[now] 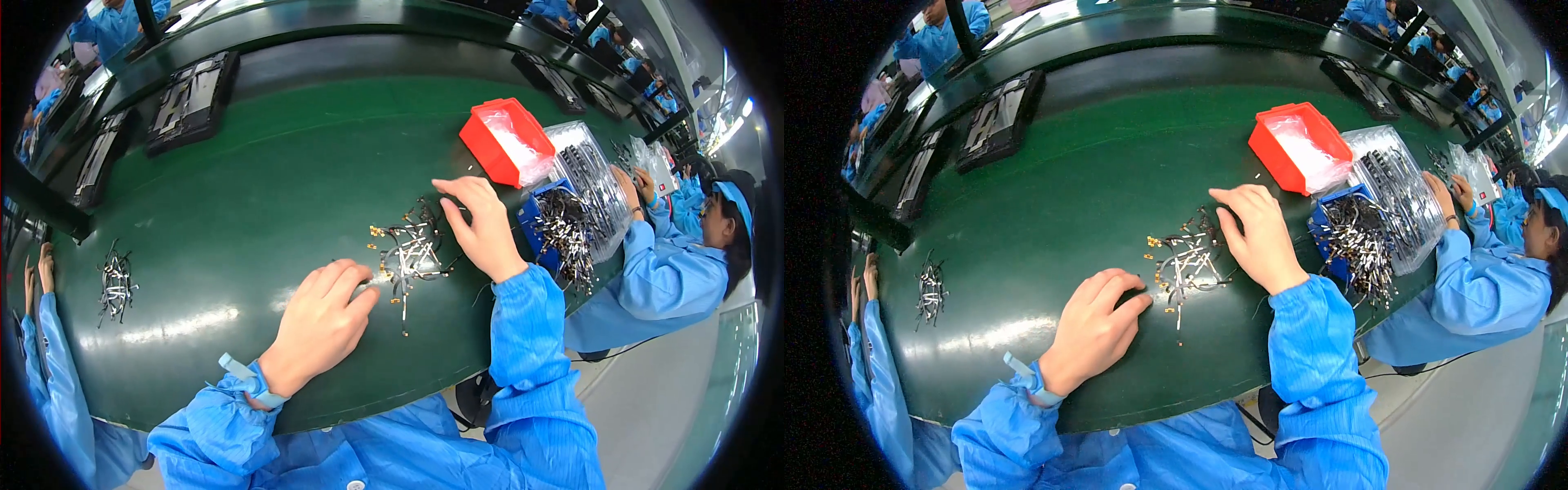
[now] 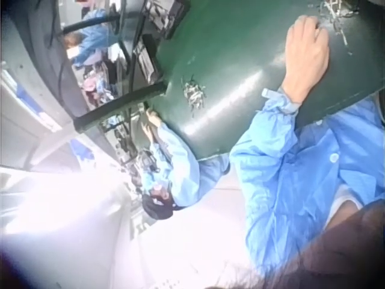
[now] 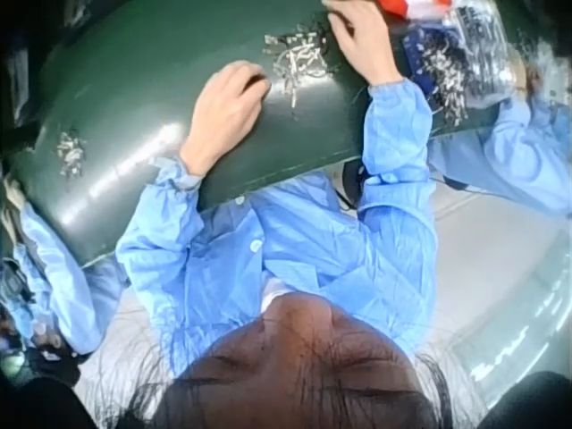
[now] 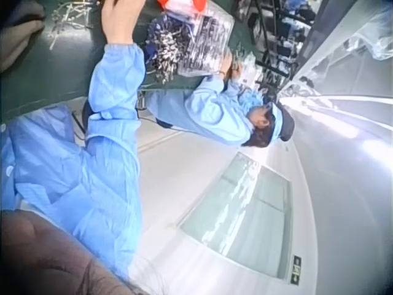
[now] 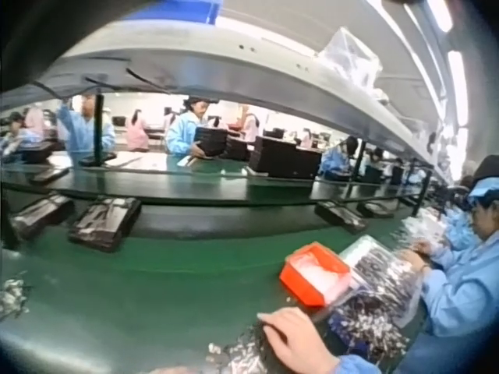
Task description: The person attaches small components onto flexible ribbon cables by hand. The person then pulls tablet chassis from the conveyor line, installs the assembled ribbon cables into the chassis, and places them back onto the conveyor.
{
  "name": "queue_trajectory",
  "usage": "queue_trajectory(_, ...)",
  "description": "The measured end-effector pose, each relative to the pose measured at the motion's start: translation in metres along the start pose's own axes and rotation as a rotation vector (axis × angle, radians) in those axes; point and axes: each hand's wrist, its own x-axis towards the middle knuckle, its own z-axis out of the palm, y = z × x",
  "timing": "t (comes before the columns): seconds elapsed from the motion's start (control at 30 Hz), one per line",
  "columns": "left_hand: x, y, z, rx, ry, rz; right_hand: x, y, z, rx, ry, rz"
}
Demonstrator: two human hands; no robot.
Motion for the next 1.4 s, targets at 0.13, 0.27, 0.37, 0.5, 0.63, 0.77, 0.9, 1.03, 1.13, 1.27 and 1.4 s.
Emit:
queue_trajectory(0.13, 0.014, -0.002, 0.011, 0.065, -0.024, -0.028, -0.001, 0.005, 0.013, 0.052, -0.101, 0.034)
queue_trajectory(0.27, 0.022, -0.006, 0.020, 0.159, 0.000, -0.040, -0.004, -0.003, 0.017, 0.132, -0.194, -0.070)
queue_trajectory(0.37, 0.027, -0.009, 0.026, 0.139, 0.018, -0.044, -0.007, -0.009, 0.021, 0.166, -0.181, -0.094)
queue_trajectory(0.5, 0.022, -0.002, 0.015, 0.121, 0.031, -0.075, -0.005, -0.010, 0.000, 0.096, -0.006, -0.075)
queue_trajectory(0.63, 0.012, 0.010, 0.009, 0.054, -0.047, -0.085, -0.015, -0.023, -0.022, 0.225, -0.036, 0.043)
queue_trajectory(0.77, 0.008, 0.015, 0.017, 0.054, -0.020, -0.115, -0.041, -0.038, -0.016, 0.073, -0.223, -0.038)
queue_trajectory(0.9, 0.008, 0.016, 0.019, 0.008, -0.043, -0.125, -0.054, -0.039, -0.003, 0.043, -0.168, -0.003)
queue_trajectory(1.03, 0.004, 0.016, 0.025, -0.025, -0.038, -0.079, -0.053, -0.044, -0.004, 0.013, -0.149, 0.024)
queue_trajectory(1.13, 0.004, 0.017, 0.029, -0.036, -0.029, -0.053, -0.050, -0.046, -0.007, -0.023, -0.101, 0.055)
queue_trajectory(1.27, 0.004, 0.016, 0.028, -0.043, -0.035, -0.051, -0.045, -0.044, -0.019, 0.131, 0.036, 0.284)
queue_trajectory(1.4, 0.002, 0.014, 0.029, -0.041, -0.022, -0.030, -0.047, -0.029, -0.033, 0.586, 0.089, 0.674)
